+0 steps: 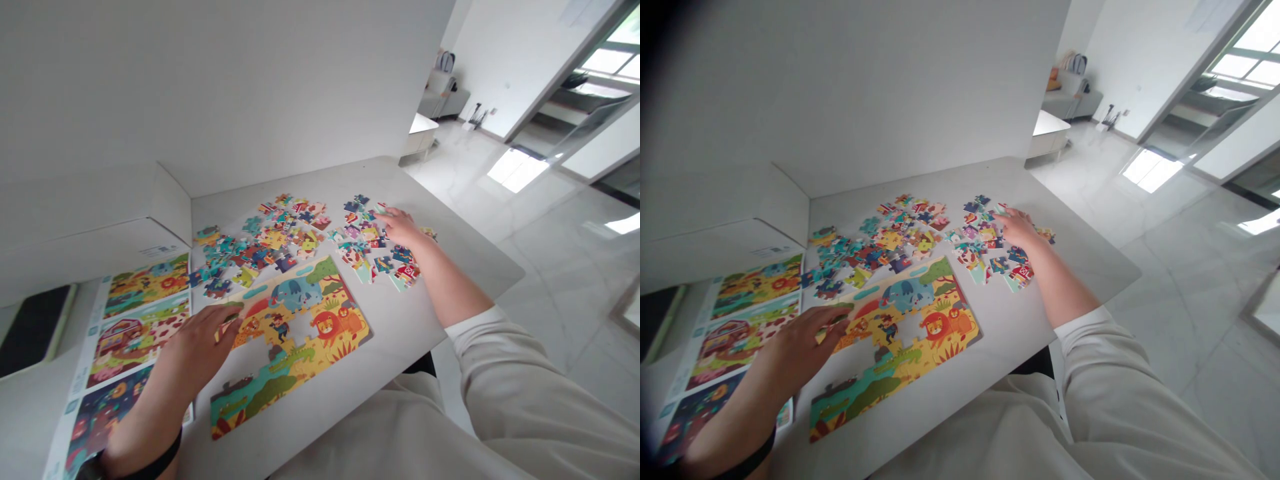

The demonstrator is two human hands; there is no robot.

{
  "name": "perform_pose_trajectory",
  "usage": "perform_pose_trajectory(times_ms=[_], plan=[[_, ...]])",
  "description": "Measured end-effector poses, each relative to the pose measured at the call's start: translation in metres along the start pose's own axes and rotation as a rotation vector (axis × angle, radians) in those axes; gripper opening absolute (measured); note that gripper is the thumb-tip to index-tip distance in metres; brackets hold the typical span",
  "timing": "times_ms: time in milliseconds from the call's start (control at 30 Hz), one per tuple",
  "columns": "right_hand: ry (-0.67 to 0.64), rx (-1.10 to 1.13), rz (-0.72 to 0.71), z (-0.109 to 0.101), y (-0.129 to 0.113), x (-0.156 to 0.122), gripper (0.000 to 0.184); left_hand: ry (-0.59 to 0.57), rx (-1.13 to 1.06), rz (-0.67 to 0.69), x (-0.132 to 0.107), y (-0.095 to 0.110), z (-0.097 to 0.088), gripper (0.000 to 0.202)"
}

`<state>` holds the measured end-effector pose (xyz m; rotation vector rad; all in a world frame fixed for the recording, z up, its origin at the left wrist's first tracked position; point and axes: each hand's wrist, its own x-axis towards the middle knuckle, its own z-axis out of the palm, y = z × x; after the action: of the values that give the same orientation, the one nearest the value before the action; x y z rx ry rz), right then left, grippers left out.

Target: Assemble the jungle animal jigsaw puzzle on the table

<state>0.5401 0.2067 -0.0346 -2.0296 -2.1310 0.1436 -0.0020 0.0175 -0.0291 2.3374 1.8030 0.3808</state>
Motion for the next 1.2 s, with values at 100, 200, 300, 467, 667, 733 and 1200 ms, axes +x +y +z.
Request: perform_pose_trajectory(times_ms=[100, 200, 300, 467, 667, 733, 1200], plan=[[0.058, 0.069, -0.013, -0.011, 0.015, -0.005, 0.062, -0.009, -0.007, 0.003, 0.000, -0.002, 0.001, 0.051], [0.104, 0.115, 0.044, -0.025, 0.039, -0.018, 0.047, -0.005, -0.015, 0.020, -0.001, -0.003, 0.002, 0.052], [0.093, 0.142, 0.050, -0.033, 0.056, -0.031, 0.042, 0.011, -0.013, 0.035, 0.000, -0.001, 0.002, 0.053], [-0.003, 0.105, 0.040, -0.030, 0.051, -0.035, 0.046, 0.020, 0.014, 0.021, 0.000, 0.003, -0.001, 0.049], [0.044, 0.055, 0.126, -0.025, 0.027, -0.027, 0.029, 0.026, 0.026, 0.031, 0.001, 0.005, -0.002, 0.049], [0.087, 0.028, 0.185, -0.024, 0.019, -0.024, 0.031, 0.025, 0.033, 0.034, 0.001, 0.005, -0.002, 0.050], [0.046, 0.225, 0.315, -0.053, 0.051, -0.057, 0.027, -0.006, 0.033, 0.029, 0.000, 0.001, 0.000, 0.050]])
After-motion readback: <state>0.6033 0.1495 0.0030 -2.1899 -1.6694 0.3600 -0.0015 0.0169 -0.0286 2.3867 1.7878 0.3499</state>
